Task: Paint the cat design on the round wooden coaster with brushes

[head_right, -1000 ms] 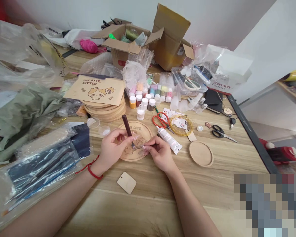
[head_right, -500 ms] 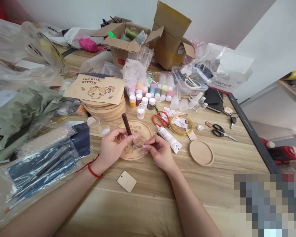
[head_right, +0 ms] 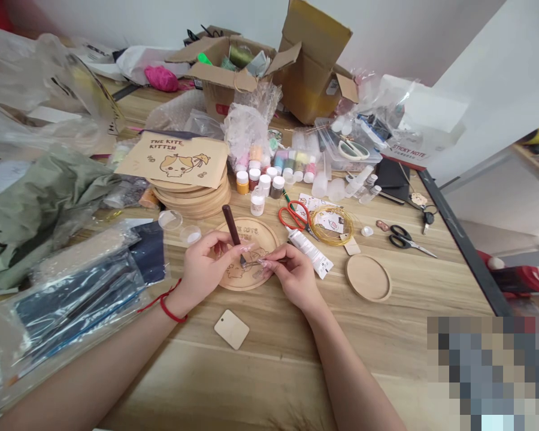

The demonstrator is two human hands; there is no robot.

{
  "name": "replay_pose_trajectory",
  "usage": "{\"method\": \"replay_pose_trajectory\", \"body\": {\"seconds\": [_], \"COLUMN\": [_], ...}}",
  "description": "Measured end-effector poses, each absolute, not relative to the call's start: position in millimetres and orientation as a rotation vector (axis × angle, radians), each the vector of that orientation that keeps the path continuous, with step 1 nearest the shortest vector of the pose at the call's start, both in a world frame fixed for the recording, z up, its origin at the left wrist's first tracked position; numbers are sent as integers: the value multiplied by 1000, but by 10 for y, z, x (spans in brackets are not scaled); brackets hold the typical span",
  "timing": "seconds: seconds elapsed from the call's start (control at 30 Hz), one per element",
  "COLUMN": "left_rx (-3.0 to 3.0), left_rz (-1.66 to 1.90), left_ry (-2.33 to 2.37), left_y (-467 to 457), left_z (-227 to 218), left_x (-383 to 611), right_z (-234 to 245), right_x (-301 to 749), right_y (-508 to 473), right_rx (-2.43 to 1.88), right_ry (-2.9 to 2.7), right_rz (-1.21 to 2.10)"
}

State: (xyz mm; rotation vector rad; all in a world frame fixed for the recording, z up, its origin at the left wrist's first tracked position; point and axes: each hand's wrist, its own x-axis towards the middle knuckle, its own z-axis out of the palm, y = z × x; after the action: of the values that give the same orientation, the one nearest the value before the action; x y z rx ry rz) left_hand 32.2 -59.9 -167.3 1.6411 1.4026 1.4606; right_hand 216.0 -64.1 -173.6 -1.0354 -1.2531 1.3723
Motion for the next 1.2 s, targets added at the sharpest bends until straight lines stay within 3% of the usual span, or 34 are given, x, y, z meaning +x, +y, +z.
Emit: {"method": "replay_pose_trajectory", "body": {"seconds": [1.2], "left_rx": [1627], "left_rz": [1478], "left_ry": [1392], "left_y": [-607], "left_z": [-1651], "left_x": [326], "right_z": [-1757], "right_x": [2165], "right_y": [-637], "right_rx": [-1079], "right_ry": [-1256], "right_rz": [1357]}}
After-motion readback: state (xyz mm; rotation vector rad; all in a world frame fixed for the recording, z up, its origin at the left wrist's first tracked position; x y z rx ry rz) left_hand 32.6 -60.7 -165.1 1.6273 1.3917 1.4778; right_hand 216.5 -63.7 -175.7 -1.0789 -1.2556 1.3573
